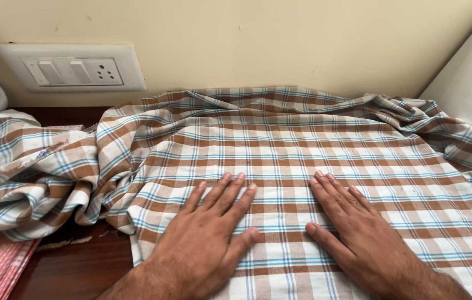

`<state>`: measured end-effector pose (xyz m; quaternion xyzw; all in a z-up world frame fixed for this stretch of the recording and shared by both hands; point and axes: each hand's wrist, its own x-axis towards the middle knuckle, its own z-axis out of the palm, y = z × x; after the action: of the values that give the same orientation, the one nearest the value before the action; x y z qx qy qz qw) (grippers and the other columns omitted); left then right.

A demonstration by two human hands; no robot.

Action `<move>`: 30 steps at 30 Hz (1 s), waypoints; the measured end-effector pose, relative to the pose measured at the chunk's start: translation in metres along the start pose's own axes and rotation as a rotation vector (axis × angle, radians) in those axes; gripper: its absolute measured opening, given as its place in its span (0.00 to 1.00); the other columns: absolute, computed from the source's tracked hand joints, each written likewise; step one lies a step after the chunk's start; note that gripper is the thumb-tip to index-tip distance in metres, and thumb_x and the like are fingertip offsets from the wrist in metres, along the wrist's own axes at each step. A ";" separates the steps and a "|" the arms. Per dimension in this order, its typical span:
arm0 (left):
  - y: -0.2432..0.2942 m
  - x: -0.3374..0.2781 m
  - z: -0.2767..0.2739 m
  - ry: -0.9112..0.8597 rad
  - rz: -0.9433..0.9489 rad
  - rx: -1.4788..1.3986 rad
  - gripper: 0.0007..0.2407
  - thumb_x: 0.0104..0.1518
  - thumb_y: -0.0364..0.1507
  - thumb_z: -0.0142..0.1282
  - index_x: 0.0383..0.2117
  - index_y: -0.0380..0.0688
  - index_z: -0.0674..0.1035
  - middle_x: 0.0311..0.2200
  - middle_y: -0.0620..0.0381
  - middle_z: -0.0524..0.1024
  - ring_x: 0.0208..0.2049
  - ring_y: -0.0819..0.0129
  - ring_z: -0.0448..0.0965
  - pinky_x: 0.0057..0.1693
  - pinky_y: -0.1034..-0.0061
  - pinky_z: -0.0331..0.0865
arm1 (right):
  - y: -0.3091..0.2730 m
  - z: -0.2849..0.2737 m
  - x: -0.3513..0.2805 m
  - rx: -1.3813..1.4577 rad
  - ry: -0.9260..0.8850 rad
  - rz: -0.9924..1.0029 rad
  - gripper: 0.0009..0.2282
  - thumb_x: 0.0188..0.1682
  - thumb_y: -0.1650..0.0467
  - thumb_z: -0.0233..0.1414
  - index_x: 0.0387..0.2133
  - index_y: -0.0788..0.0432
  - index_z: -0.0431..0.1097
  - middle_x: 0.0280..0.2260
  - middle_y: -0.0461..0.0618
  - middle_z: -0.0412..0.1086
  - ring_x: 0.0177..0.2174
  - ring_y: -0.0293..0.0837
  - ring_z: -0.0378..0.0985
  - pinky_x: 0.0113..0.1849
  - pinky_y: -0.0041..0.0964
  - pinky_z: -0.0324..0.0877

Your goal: The person smooths a plaid bed sheet with both hands, repeatedly pressing and sliding across the fabric to flatten wrinkles. The hands move back and forth over the sheet, occasionally lifting and adjusting the material to ensure it lies flat against the bed surface.

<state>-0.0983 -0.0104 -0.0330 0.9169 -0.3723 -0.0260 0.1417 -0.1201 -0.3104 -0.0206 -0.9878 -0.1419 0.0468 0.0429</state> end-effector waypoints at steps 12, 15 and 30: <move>-0.013 0.005 -0.006 -0.025 -0.183 0.063 0.30 0.69 0.50 0.24 0.71 0.44 0.43 0.75 0.43 0.35 0.75 0.51 0.29 0.71 0.47 0.24 | 0.042 0.024 0.006 -0.107 -0.163 0.154 0.38 0.54 0.46 0.28 0.73 0.50 0.27 0.74 0.50 0.23 0.70 0.48 0.20 0.63 0.57 0.22; -0.006 0.010 -0.004 -0.085 -0.250 0.081 0.31 0.68 0.50 0.25 0.70 0.43 0.41 0.74 0.41 0.32 0.75 0.50 0.26 0.70 0.45 0.22 | 0.049 0.035 0.004 -0.145 -0.077 0.112 0.39 0.53 0.45 0.31 0.72 0.52 0.29 0.73 0.54 0.25 0.72 0.50 0.22 0.63 0.60 0.21; 0.012 0.012 0.072 0.434 0.155 0.203 0.33 0.70 0.56 0.35 0.71 0.43 0.62 0.72 0.43 0.58 0.74 0.51 0.51 0.71 0.46 0.41 | 0.000 0.053 0.004 -0.181 0.358 -0.422 0.39 0.51 0.47 0.39 0.70 0.59 0.43 0.71 0.56 0.43 0.69 0.53 0.41 0.62 0.61 0.38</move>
<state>-0.1083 -0.0442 -0.0985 0.8793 -0.4028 0.2202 0.1270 -0.1219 -0.3060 -0.0732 -0.9289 -0.3379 -0.1513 -0.0123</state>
